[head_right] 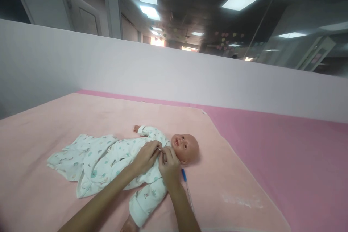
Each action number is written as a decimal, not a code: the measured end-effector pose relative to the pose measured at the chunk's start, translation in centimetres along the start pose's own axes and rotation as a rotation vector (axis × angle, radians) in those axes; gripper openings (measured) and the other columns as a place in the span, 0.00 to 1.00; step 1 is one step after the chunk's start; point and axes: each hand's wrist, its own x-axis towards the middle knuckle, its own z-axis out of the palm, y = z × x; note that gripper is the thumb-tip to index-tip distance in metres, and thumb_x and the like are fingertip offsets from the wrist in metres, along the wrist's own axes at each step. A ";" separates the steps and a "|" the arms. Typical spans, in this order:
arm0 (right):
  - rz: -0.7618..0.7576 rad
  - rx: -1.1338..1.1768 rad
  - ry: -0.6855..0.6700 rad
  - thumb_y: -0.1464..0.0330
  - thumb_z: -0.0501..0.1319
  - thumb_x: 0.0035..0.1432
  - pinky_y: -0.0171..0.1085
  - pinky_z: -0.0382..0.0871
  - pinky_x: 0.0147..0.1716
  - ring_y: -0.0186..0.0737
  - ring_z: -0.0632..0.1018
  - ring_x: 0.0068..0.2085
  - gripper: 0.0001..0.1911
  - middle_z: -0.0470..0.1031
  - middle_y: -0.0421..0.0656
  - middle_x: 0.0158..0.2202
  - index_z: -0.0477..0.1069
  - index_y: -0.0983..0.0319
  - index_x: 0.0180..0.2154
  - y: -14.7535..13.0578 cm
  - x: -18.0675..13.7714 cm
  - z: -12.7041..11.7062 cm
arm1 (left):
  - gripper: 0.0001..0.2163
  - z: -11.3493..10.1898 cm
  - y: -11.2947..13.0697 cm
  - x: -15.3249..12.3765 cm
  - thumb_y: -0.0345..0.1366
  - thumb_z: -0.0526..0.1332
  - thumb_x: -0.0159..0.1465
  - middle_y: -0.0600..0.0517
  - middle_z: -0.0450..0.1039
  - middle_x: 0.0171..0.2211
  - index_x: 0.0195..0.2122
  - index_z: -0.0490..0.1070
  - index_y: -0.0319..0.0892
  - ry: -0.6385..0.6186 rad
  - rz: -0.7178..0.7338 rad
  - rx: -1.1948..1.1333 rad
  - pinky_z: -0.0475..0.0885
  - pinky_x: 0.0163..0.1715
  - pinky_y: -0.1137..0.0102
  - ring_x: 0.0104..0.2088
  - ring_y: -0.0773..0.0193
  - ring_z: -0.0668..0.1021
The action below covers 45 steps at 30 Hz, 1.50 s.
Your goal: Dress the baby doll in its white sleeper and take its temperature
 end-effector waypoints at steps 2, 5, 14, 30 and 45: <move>0.026 0.004 -0.013 0.72 0.53 0.55 0.31 0.65 0.28 0.30 0.66 0.23 0.07 0.69 0.41 0.27 0.69 0.62 0.32 0.0 0.0 0.1 | 0.07 -0.1 0.0 0.1 0.33 0.45 0.62 0.53 0.68 0.33 0.34 0.61 0.44 0.003 -0.021 -0.040 0.63 0.38 0.67 0.35 0.64 0.69; 0.073 -0.004 -0.027 0.71 0.53 0.56 0.31 0.64 0.25 0.29 0.62 0.20 0.07 0.67 0.38 0.24 0.69 0.62 0.32 0.1 -0.1 0.1 | 0.09 -0.3 0.1 0.1 0.34 0.45 0.62 0.53 0.70 0.33 0.35 0.63 0.44 0.013 -0.054 -0.098 0.64 0.38 0.67 0.36 0.64 0.70; 0.103 0.020 -0.057 0.71 0.53 0.57 0.32 0.66 0.30 0.32 0.71 0.29 0.07 0.71 0.42 0.30 0.69 0.62 0.35 0.2 -0.3 0.0 | 0.09 -0.3 0.0 0.0 0.31 0.49 0.59 0.54 0.72 0.37 0.38 0.65 0.46 0.031 -0.053 -0.135 0.64 0.42 0.67 0.39 0.64 0.71; 0.098 0.062 0.014 0.73 0.52 0.55 0.32 0.65 0.27 0.30 0.66 0.23 0.08 0.70 0.42 0.28 0.69 0.62 0.33 0.3 -0.4 -0.1 | 0.13 -0.9 -1.7 1.0 0.43 0.48 0.61 0.52 0.72 0.31 0.36 0.66 0.42 0.140 -0.234 -0.507 0.69 0.38 0.69 0.35 0.65 0.74; -0.005 0.020 0.023 0.76 0.52 0.51 0.30 0.62 0.21 0.28 0.66 0.21 0.11 0.69 0.42 0.29 0.71 0.61 0.32 0.3 -0.5 -0.2 | 0.09 -4.8 -3.9 -2.2 0.42 0.57 0.56 0.51 0.68 0.45 0.33 0.75 0.49 -0.072 -0.088 -0.220 0.69 0.45 0.65 0.50 0.60 0.68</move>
